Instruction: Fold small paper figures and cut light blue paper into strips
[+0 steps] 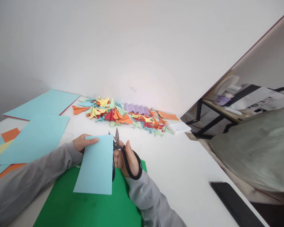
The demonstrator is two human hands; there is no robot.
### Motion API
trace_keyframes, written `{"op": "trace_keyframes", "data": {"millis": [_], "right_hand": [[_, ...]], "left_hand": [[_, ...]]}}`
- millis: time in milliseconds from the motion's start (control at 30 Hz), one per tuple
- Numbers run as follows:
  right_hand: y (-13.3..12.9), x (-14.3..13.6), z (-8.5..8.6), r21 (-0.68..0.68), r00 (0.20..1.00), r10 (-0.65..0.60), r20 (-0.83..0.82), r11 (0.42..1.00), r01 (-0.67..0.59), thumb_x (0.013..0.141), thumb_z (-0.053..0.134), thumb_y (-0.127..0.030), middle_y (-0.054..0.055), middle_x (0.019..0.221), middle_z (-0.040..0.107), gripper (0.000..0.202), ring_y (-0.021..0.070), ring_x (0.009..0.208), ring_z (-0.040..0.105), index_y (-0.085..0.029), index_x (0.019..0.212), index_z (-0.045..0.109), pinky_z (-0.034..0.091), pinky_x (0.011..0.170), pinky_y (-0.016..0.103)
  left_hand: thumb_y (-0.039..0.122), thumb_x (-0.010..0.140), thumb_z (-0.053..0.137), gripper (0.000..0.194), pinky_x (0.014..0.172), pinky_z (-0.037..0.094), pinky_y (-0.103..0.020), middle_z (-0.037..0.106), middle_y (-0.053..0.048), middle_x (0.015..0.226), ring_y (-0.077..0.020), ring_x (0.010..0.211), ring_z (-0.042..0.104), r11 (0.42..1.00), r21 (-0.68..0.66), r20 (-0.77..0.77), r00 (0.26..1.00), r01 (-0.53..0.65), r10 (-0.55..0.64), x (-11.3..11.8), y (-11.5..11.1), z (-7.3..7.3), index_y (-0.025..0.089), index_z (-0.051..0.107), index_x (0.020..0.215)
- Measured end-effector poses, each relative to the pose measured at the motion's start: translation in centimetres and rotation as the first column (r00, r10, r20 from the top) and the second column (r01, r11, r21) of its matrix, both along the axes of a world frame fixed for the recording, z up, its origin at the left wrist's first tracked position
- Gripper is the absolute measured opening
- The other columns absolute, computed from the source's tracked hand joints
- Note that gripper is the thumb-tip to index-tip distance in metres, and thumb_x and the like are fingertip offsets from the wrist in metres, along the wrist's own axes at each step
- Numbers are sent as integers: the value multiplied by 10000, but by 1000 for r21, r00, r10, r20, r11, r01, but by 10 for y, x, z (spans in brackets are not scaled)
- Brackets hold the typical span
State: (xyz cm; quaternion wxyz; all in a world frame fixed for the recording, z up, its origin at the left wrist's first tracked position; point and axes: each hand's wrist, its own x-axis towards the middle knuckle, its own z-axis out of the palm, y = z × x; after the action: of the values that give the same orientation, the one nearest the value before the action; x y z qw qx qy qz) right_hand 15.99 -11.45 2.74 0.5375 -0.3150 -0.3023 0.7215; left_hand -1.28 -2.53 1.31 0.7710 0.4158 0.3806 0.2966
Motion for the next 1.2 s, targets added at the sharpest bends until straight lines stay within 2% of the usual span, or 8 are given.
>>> {"op": "trace_keyframes", "data": {"millis": [233,533,667,833,1033,1200], "right_hand": [[-2,-4,2,60,997,80,22,995,-82,695,425,-680,-19,535,562,728,136,419,522,-171,1214,382,365,369,218],[2,-1,-2,51,993,114,-11,992,-114,681,388,-715,0,604,588,740,136,425,525,-183,1196,380,387,377,237],[2,0,-5,32,997,76,-23,997,-75,683,381,-718,-14,587,564,718,128,426,516,-198,1178,406,391,389,234],[-1,-1,1,27,999,38,-35,999,-37,695,389,-702,-22,553,533,696,129,421,501,-193,1168,438,365,384,227],[0,15,12,33,991,-122,-47,992,123,755,281,-674,0,625,552,656,146,476,503,-234,1221,421,399,465,289],[4,20,7,44,985,-169,-30,984,171,747,328,-658,-12,606,556,619,145,455,504,-246,1196,437,398,457,292]], "left_hand": [[322,517,762,311,495,448,-300,632,-78,558,-183,501,583,999,16,-16,999,-34,35,2,-4,3,69,647,654],[301,529,760,277,488,456,-295,646,-83,561,-184,494,587,999,4,17,999,-46,46,1,-4,3,73,662,652],[281,529,763,255,471,444,-282,641,-79,539,-177,474,581,999,-14,16,999,-44,44,1,-2,2,75,662,641],[283,525,765,255,449,438,-267,629,-69,516,-168,456,574,998,-32,0,998,-61,61,0,-2,4,74,653,618],[252,520,767,238,465,470,-270,648,-64,551,-168,471,591,988,-71,0,991,-137,137,-2,1,7,92,669,667],[257,489,781,275,488,487,-281,645,-63,551,-170,483,595,985,-62,4,987,-162,162,-2,2,5,87,668,673]]}}
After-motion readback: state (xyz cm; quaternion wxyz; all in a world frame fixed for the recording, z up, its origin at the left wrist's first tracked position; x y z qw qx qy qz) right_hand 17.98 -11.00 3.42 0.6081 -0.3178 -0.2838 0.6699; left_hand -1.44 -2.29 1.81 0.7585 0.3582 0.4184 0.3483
